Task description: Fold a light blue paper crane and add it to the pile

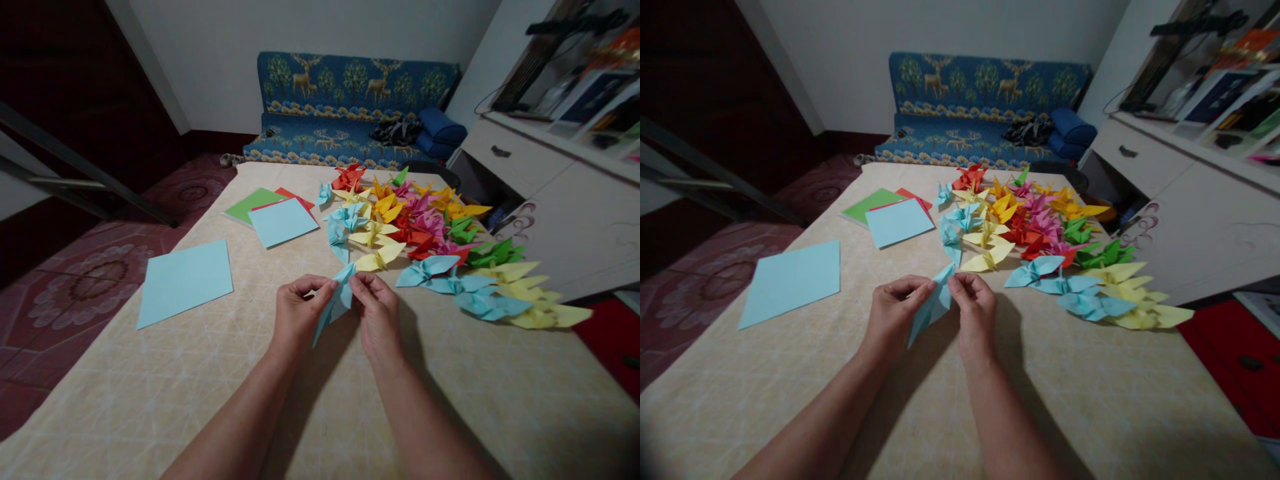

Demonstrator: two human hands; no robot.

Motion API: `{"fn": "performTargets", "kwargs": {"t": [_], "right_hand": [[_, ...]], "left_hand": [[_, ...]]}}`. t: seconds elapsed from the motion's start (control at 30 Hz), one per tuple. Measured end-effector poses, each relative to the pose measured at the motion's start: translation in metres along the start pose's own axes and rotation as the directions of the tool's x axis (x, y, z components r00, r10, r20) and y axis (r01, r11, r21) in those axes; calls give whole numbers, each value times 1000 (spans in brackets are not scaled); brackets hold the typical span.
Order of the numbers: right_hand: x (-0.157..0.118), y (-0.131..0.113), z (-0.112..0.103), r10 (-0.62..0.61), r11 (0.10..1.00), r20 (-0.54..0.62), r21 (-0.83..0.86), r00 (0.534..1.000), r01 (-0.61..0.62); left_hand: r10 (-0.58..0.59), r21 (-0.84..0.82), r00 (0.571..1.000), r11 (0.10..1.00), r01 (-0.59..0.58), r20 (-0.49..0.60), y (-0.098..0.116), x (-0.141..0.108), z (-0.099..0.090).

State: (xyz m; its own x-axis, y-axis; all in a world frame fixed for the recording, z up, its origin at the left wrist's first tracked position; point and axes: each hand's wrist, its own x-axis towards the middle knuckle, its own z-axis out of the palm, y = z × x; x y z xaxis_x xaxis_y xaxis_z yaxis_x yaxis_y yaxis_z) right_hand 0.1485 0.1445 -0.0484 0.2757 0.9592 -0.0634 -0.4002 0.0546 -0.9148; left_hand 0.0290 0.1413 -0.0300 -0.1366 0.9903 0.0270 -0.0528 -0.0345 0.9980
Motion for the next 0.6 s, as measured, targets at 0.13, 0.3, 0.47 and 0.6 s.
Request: {"fn": "performTargets", "kwargs": {"t": [0.13,0.3,0.47,0.6], "right_hand": [[0,0,1,9,1000,-26,4,1000,-9],[2,0,0,46,998,-21,42,999,-45],[6,-4,-6,90,996,117,-5,989,-91],[7,-7,-9,81,994,164,-88,983,-67]], "left_hand": [[53,74,998,996,-52,-19,2,-1,0],[68,95,997,993,-71,29,2,-1,-1],[21,58,998,998,-24,57,2,0,-1],[-47,8,998,999,47,42,2,0,0]]}}
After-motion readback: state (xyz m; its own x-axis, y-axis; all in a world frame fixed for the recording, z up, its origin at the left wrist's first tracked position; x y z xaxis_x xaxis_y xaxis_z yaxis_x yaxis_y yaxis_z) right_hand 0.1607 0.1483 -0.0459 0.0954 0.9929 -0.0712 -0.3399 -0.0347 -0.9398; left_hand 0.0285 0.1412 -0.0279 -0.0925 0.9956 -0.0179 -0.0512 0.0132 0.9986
